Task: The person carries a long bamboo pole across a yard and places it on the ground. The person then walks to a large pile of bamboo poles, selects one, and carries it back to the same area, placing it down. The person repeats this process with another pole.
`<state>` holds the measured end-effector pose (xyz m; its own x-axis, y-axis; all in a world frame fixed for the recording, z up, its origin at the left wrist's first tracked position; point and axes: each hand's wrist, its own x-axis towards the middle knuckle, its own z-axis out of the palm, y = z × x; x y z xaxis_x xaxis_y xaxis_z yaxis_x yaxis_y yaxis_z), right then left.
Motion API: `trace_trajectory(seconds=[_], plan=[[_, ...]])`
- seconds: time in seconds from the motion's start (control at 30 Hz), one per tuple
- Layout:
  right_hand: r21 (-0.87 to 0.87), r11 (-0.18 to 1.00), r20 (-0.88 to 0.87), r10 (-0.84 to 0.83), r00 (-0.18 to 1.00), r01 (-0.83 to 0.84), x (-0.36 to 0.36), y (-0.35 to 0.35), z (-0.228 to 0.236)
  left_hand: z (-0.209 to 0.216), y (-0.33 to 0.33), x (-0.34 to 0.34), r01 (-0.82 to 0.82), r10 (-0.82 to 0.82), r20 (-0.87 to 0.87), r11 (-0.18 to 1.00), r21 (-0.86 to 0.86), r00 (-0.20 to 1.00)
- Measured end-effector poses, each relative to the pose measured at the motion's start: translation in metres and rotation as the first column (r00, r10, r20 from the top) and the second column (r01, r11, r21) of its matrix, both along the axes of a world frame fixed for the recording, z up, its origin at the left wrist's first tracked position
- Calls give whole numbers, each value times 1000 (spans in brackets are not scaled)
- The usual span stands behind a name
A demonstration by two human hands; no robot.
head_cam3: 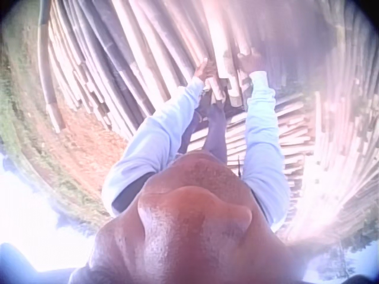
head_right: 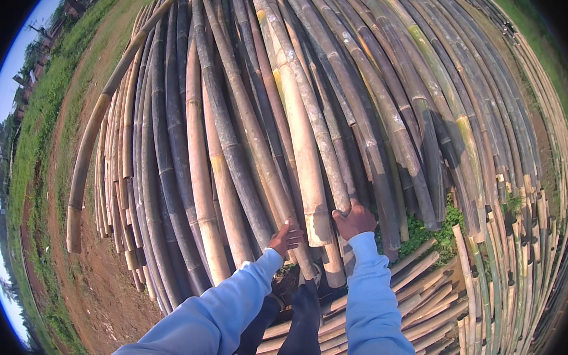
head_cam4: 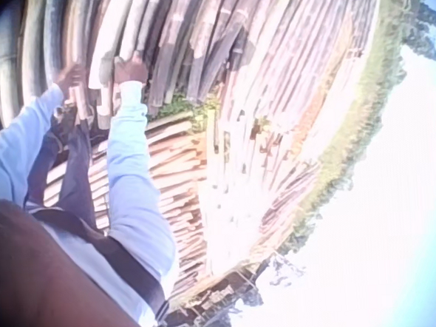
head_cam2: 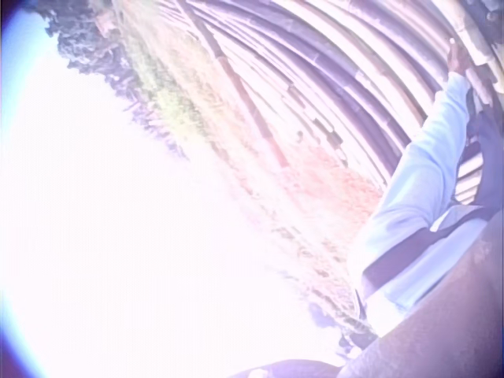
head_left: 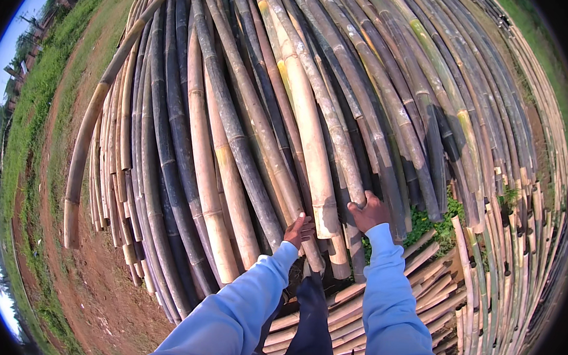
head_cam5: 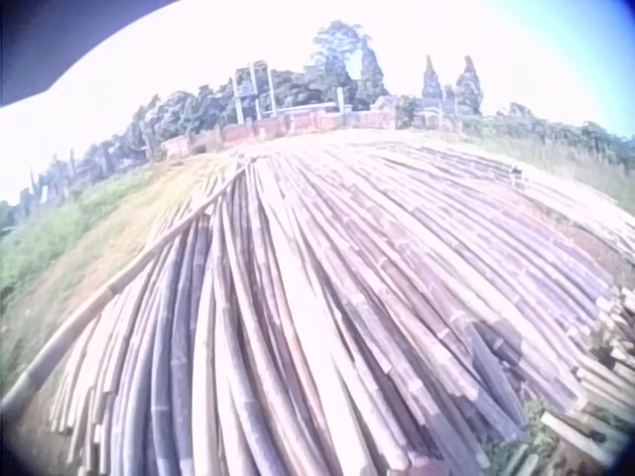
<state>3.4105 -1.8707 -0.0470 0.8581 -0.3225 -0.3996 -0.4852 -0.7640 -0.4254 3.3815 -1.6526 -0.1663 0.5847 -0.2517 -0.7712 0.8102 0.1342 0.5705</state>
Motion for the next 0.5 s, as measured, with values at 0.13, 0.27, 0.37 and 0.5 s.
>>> trace_trajectory(seconds=[0.13, 0.27, 0.37, 0.5], plan=[[86, 994, 27, 59, 998, -61, -1, 2, -11, -34, -8, -18, -25, 42, -124, 991, 131, 991], [196, 980, -44, 0, 999, 9, -9, 18, -59, -55, -17, -25, -199, 195, -204, 980, -2, 959], [637, 755, 88, -273, 958, 157, -26, -5, -98, -55, -18, -24, -116, 111, -101, 992, -51, 989], [717, -34, -593, -556, 583, 696, -66, -21, -149, -54, -27, -17, -95, 94, -113, 996, -2, 989]])
